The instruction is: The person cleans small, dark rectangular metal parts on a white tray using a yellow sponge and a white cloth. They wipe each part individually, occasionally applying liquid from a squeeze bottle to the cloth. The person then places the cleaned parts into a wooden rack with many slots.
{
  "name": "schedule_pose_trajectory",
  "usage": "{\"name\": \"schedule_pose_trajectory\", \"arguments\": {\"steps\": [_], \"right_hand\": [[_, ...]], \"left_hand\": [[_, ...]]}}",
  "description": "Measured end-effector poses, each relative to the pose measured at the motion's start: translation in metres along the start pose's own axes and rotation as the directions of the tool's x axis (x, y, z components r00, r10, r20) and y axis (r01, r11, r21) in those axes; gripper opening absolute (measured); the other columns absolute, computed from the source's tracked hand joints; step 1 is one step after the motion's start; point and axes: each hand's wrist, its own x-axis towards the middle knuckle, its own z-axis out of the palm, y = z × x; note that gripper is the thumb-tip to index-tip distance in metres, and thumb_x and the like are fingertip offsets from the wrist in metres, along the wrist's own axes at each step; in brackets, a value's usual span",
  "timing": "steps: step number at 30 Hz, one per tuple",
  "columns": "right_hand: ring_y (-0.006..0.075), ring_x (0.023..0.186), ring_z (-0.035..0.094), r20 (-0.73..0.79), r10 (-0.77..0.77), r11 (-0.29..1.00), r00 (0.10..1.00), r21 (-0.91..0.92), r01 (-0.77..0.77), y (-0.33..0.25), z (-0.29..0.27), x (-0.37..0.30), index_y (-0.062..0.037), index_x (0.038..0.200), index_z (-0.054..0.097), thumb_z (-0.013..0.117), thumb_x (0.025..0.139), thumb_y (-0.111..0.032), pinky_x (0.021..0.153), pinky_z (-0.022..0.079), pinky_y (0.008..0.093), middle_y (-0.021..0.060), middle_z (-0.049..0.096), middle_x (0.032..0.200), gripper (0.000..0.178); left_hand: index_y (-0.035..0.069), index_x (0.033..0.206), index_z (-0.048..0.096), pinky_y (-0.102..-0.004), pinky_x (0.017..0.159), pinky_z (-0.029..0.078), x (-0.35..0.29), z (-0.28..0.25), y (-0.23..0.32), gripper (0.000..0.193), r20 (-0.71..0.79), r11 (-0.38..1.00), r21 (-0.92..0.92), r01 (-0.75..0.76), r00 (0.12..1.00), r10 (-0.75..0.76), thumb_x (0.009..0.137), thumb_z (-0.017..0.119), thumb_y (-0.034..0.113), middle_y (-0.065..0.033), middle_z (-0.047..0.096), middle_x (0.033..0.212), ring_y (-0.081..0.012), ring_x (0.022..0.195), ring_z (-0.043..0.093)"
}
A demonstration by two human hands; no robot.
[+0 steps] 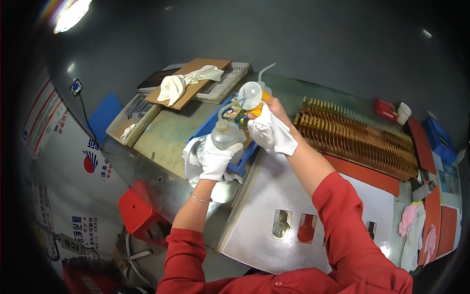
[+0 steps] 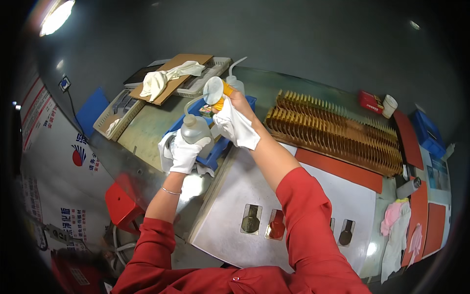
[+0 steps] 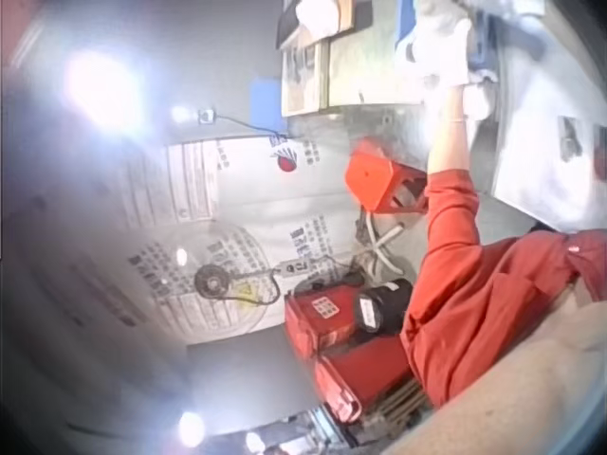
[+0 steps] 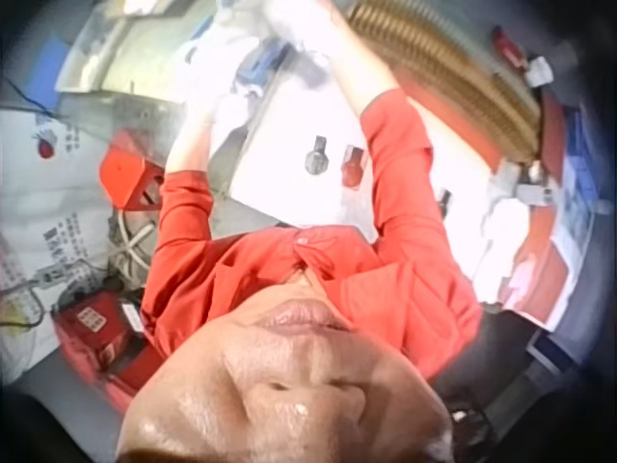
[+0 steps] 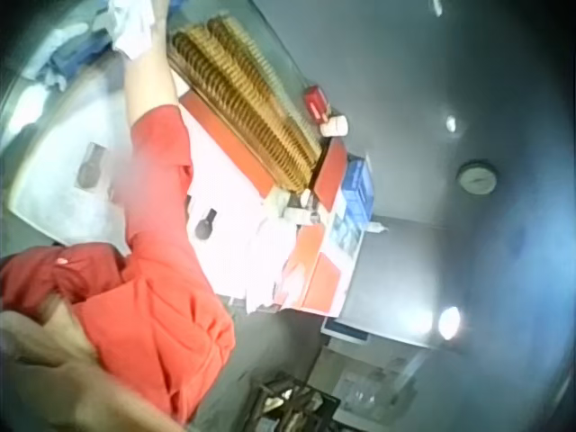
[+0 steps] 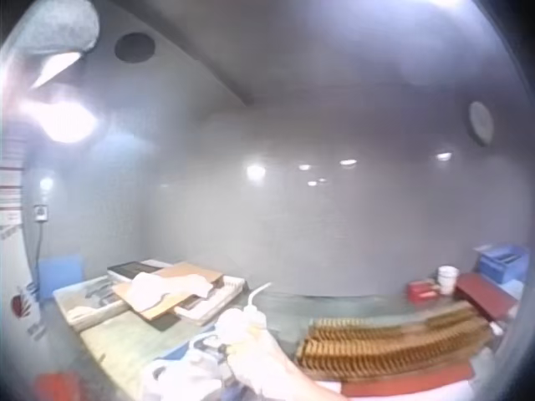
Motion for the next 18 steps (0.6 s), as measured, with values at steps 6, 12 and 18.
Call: {"name": "schedule_pose_trajectory", "arguments": {"steps": [6, 12, 18], "right_hand": [[0.0164, 0.067, 0.062, -0.154, -0.099, 0.995, 0.983, -0.039, 0.094, -0.018, 0.041, -0.041, -0.0001, 0.098, 0.053, 0.045, 0.091, -0.022, 0.054, 0.054, 0.0263, 0.0097, 0.058, 0.083, 0.025], [0.0104, 0.050, 0.052, -0.314, -0.220, 0.969, 0.924, 0.037, 0.243, -0.057, 0.078, -0.178, -0.0082, 0.085, 0.055, 0.041, 0.093, -0.030, 0.046, 0.044, 0.0222, 0.0014, 0.055, 0.066, 0.027], [0.0077, 0.055, 0.053, -0.686, -0.325, 0.946, 0.651, -0.239, 0.220, -0.077, 0.127, -0.443, -0.0077, 0.090, 0.056, 0.043, 0.093, -0.022, 0.046, 0.042, 0.0206, -0.0002, 0.055, 0.071, 0.019]], "left_hand": [[0.002, 0.111, 0.051, -0.0318, 0.080, 0.046, -0.001, 0.000, 0.010, 0.061, 0.079, 0.999, -0.044, -0.010, 0.997, 0.013, 0.062, 0.079, 0.022, -0.0095, 0.060, 0.099, -0.0205, 0.090, 0.058], [-0.001, 0.134, 0.027, -0.0374, 0.099, 0.035, -0.049, 0.013, 0.060, 0.062, -0.141, 0.897, -0.003, -0.441, 0.888, 0.437, 0.085, 0.056, 0.023, -0.0185, 0.036, 0.133, -0.0277, 0.116, 0.043], [-0.001, 0.130, 0.037, -0.0317, 0.094, 0.038, -0.128, 0.104, 0.186, 0.043, 0.434, 0.784, -0.386, -0.486, 0.654, 0.619, 0.089, 0.045, 0.011, -0.0126, 0.042, 0.128, -0.0207, 0.107, 0.048]]}}
